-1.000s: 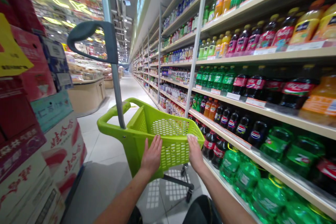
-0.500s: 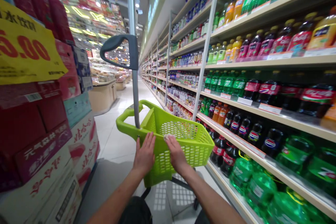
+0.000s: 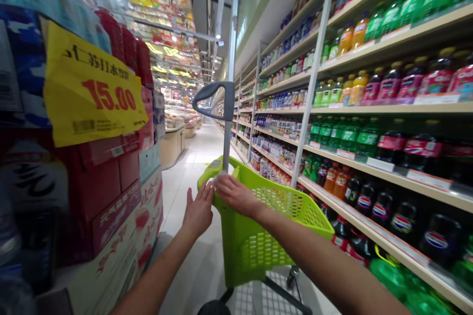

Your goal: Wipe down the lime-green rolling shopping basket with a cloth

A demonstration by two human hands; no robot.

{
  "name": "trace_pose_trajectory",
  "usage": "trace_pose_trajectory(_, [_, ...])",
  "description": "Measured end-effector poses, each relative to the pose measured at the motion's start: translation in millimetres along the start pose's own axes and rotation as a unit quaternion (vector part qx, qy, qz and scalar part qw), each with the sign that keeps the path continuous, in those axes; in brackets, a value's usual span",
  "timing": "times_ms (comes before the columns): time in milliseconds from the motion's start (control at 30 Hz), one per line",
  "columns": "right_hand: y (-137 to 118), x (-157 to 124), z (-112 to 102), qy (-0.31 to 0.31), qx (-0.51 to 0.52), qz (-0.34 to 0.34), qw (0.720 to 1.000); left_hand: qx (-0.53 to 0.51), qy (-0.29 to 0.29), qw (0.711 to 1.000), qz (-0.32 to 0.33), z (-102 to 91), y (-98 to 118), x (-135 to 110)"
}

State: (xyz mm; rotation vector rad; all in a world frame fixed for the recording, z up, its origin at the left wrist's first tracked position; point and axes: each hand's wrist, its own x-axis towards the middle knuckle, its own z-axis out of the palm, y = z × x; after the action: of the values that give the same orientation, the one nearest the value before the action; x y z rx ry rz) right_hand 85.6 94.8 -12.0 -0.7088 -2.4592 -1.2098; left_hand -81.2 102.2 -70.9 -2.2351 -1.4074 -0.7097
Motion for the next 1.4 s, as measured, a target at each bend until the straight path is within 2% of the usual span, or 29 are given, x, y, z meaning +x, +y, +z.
trace_pose_trajectory(67, [-1.4,-13.1,5.2,-0.029,-0.002,-0.046,0.999,-0.005,-0.003,1.000,0.001,1.5,0.0,-0.6])
trace_pose_trajectory(100, [4.1,-13.1,2.7,-0.035,-0.005,-0.048,0.998,-0.005,-0.003,1.000,0.000,1.7,-0.1,-0.6])
trace_pose_trajectory(167, [24.9,-1.2,-10.7,-0.026,-0.020,-0.003,0.999,-0.002,-0.003,1.000,-0.005,1.2,-0.2,0.5])
trace_pose_trajectory(267, [56.1,22.5,-33.5,0.017,-0.049,0.111,0.992,0.008,-0.008,1.000,-0.008,-0.1,-0.4,2.9])
trace_pose_trajectory(300, [60.5,25.8,-36.8,0.024,-0.051,0.122,0.991,0.012,-0.010,1.000,-0.007,-0.3,-0.6,3.4])
trace_pose_trajectory(333, [61.1,25.8,-37.1,0.024,-0.046,0.105,0.993,0.016,-0.012,1.000,-0.004,-0.3,-1.0,3.7])
trace_pose_trajectory(433, [51.7,15.5,-26.9,-0.005,-0.002,-0.025,1.000,0.024,-0.011,1.000,0.009,0.6,-2.8,3.2])
trace_pose_trajectory(500, [51.3,14.9,-23.5,-0.009,0.021,-0.048,0.999,0.026,-0.009,1.000,0.013,1.6,-3.8,2.5])
trace_pose_trajectory(667, [81.6,50.6,-42.9,0.081,0.033,0.115,0.990,0.029,-0.010,1.000,0.006,3.3,-4.1,2.2])
trace_pose_trajectory(733, [81.7,54.0,-42.9,0.092,0.037,0.131,0.986,0.034,-0.010,0.999,0.007,3.6,-4.5,2.5])
trace_pose_trajectory(867, [53.6,29.1,-20.9,0.017,0.056,0.008,0.998,0.025,-0.023,0.999,0.007,4.2,-5.9,3.6])
trace_pose_trajectory(933, [45.9,21.2,-14.4,-0.002,0.061,-0.016,0.998,0.018,-0.029,0.999,0.008,5.5,-6.7,4.4])
trace_pose_trajectory(1100, [57.7,31.9,-22.0,0.061,0.061,0.105,0.991,0.017,-0.028,0.999,0.014,11.3,-8.3,6.6])
trace_pose_trajectory(1167, [48.9,26.0,-15.3,0.078,0.080,0.130,0.985,0.024,-0.027,0.999,0.018,12.8,-8.8,7.3])
trace_pose_trajectory(1267, [1.9,-6.0,16.8,0.085,0.116,0.144,0.979,0.034,-0.030,0.998,0.031,12.8,-8.9,7.8])
trace_pose_trajectory(1400, [-89.9,-67.6,75.5,0.089,0.125,0.164,0.975,0.030,-0.031,0.998,0.041,10.8,-8.7,4.9])
